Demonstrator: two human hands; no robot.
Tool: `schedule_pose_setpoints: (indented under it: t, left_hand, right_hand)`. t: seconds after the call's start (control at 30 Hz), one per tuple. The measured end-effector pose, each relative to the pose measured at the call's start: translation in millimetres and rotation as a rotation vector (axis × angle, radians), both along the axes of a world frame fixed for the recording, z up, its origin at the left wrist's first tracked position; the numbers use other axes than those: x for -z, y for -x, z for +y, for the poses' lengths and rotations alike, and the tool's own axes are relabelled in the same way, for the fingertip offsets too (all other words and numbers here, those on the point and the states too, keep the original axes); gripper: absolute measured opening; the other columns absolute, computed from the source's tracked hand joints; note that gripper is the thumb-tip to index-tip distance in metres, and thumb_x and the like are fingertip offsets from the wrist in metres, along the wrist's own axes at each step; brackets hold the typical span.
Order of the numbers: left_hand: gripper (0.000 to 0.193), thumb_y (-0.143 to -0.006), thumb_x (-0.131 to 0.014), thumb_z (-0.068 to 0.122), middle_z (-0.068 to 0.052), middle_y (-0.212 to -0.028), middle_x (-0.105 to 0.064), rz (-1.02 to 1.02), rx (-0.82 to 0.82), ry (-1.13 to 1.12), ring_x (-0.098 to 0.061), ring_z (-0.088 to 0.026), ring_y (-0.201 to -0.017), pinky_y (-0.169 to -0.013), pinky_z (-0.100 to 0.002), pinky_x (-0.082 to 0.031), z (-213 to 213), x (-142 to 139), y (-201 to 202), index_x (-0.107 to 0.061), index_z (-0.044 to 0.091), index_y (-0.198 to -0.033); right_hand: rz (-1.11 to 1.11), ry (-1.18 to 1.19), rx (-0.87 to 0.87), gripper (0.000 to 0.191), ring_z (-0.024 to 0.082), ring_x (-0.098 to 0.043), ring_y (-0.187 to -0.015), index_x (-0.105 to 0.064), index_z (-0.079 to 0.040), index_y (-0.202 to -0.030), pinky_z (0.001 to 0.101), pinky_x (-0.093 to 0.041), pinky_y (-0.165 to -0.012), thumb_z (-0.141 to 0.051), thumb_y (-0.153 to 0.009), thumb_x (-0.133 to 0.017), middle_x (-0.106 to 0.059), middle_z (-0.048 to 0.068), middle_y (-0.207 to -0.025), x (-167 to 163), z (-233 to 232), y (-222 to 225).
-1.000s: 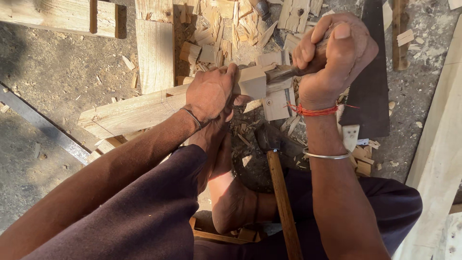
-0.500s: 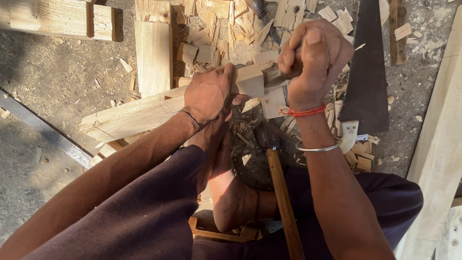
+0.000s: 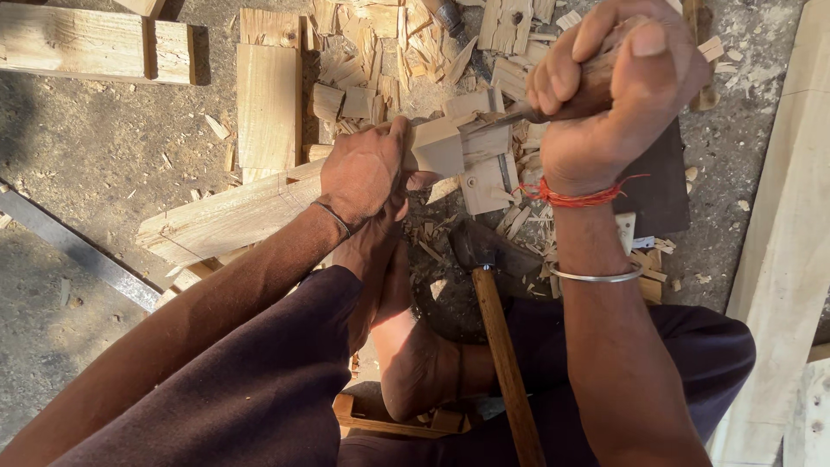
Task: The person carves a small wooden block using a chisel and a wooden mallet. They hold the chisel with one hand and strike it with the mallet to remove wood shavings, occasionally adjusting the block's position.
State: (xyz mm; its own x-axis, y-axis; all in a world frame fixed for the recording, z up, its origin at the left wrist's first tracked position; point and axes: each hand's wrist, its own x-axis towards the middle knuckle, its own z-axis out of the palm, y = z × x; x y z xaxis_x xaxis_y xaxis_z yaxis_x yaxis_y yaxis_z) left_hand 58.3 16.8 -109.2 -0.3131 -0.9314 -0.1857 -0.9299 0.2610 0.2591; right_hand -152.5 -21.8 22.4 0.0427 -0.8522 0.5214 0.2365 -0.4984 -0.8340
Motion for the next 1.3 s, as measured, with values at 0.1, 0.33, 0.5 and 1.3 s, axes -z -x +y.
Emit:
schedule_pose_setpoints:
  t: [0.1, 0.33, 0.5, 1.3]
  left_hand:
    - [0.036, -0.093, -0.067, 0.018, -0.015, -0.094, -0.072, 0.003, -0.020, -0.066, -0.073, -0.033, -0.087, -0.073, -0.045, -0.059, 0.6, 1.5, -3.1, -0.049, 0.005, -0.121]
    - [0.030, -0.094, -0.065, 0.018, -0.013, -0.087, -0.072, -0.062, -0.034, -0.027, -0.074, -0.030, -0.079, -0.070, -0.044, -0.058, -2.1, -2.8, 1.1, -0.050, 0.007, -0.119]
    - [0.032, -0.098, -0.064, 0.021, -0.014, -0.088, -0.070, -0.012, -0.023, -0.072, -0.073, -0.030, -0.078, -0.066, -0.042, -0.059, -0.2, 1.8, -1.5, -0.048, 0.004, -0.120]
    - [0.035, -0.093, -0.069, 0.019, -0.015, -0.087, -0.072, -0.014, -0.007, -0.004, -0.074, -0.032, -0.079, -0.066, -0.043, -0.059, -6.2, -1.0, -0.9, -0.050, 0.004, -0.118]
  right_hand:
    - [-0.095, 0.026, -0.035, 0.060, 0.025, -0.044, -0.050, -0.050, 0.005, -0.096, 0.0399, -0.039, -0.052, -0.054, -0.106, -0.050, -0.047, 0.018, -0.069, -5.8, -1.2, 11.3]
    - [-0.024, 0.035, 0.042, 0.050, 0.020, -0.049, -0.048, -0.056, 0.002, -0.093, 0.0366, -0.046, -0.042, -0.045, -0.107, -0.061, -0.049, 0.014, -0.067, 14.5, -8.8, -20.9]
    - [-0.021, 0.034, 0.001, 0.051, 0.019, -0.049, -0.047, -0.055, 0.003, -0.093, 0.0362, -0.044, -0.041, -0.046, -0.107, -0.060, -0.049, 0.011, -0.063, 20.3, -6.8, 6.4]
    - [-0.025, -0.027, -0.018, 0.054, 0.021, -0.048, -0.052, -0.054, 0.001, -0.092, 0.0368, -0.040, -0.048, -0.051, -0.109, -0.058, -0.048, 0.012, -0.067, 22.1, -22.2, 13.3]
